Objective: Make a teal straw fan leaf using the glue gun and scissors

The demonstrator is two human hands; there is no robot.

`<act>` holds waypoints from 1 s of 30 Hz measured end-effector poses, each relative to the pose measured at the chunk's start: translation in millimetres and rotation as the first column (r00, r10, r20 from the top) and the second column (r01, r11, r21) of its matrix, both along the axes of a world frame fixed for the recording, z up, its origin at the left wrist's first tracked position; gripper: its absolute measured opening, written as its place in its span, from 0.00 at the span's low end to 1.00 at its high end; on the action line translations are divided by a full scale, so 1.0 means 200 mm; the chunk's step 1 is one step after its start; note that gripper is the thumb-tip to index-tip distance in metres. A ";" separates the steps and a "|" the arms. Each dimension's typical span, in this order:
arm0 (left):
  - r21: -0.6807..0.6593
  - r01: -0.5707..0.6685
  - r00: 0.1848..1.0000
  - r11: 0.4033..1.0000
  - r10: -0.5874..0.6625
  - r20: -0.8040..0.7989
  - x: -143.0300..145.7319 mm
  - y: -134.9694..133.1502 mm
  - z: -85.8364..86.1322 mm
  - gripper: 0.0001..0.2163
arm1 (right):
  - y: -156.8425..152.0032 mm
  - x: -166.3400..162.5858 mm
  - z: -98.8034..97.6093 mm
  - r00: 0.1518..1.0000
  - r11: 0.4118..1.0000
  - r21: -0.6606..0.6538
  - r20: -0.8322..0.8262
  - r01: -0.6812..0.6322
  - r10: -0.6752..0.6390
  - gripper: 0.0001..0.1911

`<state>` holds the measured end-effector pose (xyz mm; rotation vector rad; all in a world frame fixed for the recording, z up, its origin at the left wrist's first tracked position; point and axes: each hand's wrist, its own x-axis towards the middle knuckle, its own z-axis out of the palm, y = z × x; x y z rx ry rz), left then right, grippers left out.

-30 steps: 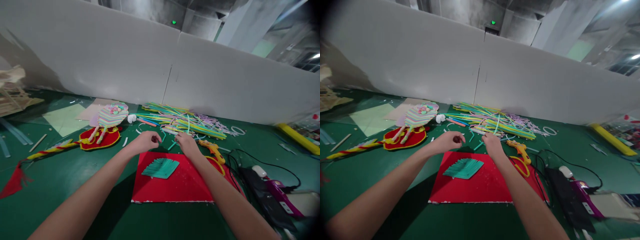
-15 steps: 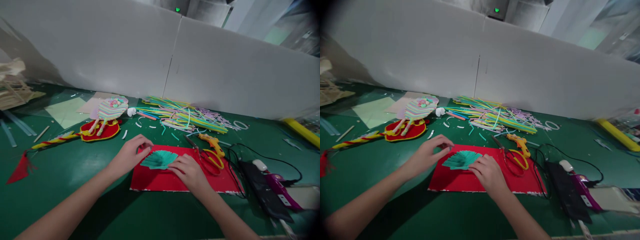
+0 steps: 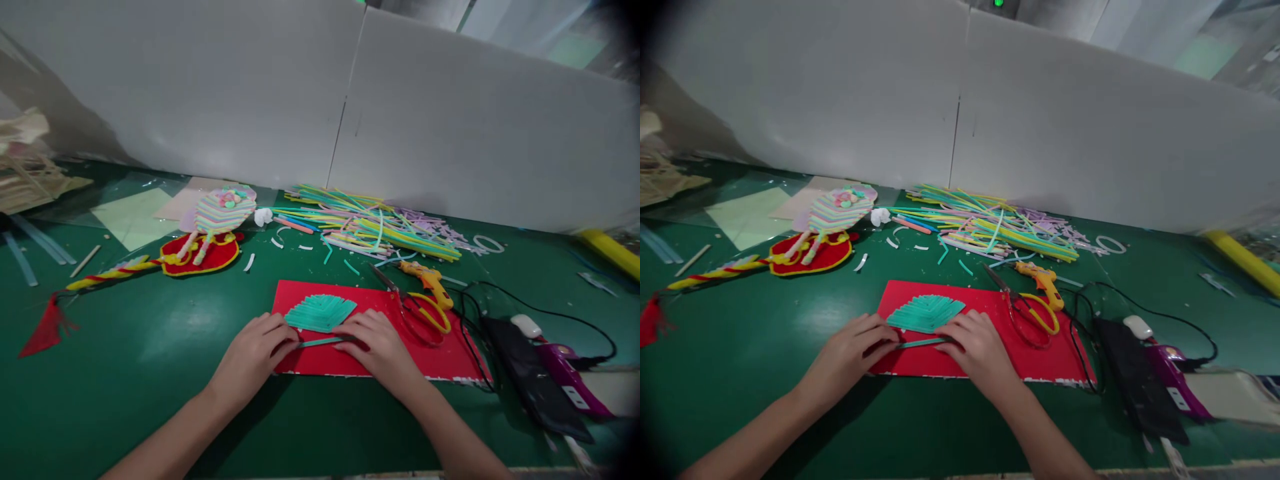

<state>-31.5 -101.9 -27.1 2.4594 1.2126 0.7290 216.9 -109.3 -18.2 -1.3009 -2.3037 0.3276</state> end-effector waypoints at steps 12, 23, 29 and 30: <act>0.045 -0.346 0.923 0.937 0.331 0.194 -0.03 0.06 0.03 0.06 | 0.11 0.14 0.03 0.976 0.986 0.030 -0.149 0.164 -0.157 0.08; -0.021 -0.357 0.891 0.934 0.347 0.293 -0.07 0.10 0.02 0.06 | 0.54 0.38 0.07 0.888 0.886 0.225 0.132 0.406 -0.441 0.12; -0.004 -0.297 0.903 0.955 0.283 0.322 -0.05 0.09 0.03 0.09 | 0.79 0.56 0.05 0.849 0.847 0.282 0.159 0.450 -0.504 0.12; -0.006 -0.294 0.903 0.956 0.279 0.326 -0.05 0.09 0.03 0.09 | 0.83 0.57 0.03 0.849 0.849 0.285 0.169 0.444 -0.501 0.12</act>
